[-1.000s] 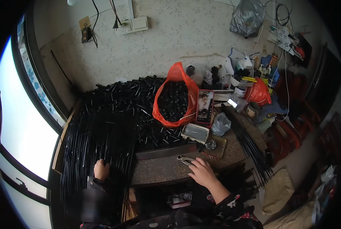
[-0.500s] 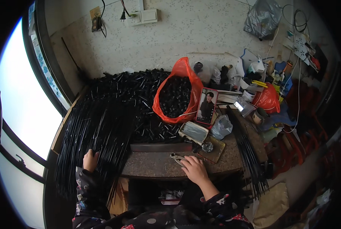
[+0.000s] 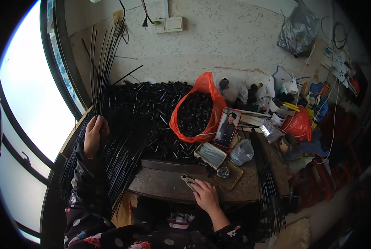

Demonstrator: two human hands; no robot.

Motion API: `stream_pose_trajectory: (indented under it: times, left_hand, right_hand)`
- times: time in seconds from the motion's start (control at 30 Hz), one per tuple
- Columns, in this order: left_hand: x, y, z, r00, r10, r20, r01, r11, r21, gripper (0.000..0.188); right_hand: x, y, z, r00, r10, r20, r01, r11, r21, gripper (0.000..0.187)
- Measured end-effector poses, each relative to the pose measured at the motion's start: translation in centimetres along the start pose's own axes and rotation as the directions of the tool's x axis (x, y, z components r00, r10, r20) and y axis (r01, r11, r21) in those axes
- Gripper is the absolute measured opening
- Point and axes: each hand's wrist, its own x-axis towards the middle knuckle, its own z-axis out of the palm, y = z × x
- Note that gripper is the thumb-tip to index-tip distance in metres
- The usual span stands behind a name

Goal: Assembling wire harnesses by attaching plastic components to cables using a hand tool.

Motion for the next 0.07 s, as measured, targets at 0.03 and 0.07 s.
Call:
stream_pose_trajectory:
  times: [0.03, 0.07]
  left_hand:
    - [-0.08, 1.23, 2.61, 1.000, 0.010, 0.011, -0.009, 0.998, -0.068, 0.017]
    - [-0.22, 1.57, 2.22, 1.000, 0.016, 0.002, -0.016, 0.997, -0.070, 0.017]
  right_hand:
    - [-0.16, 0.60, 0.26, 0.999, -0.010, 0.031, 0.010, 1.000, -0.013, 0.035]
    - [-0.02, 0.94, 0.45, 0.998, -0.031, 0.058, 0.033, 0.999, -0.024, 0.038]
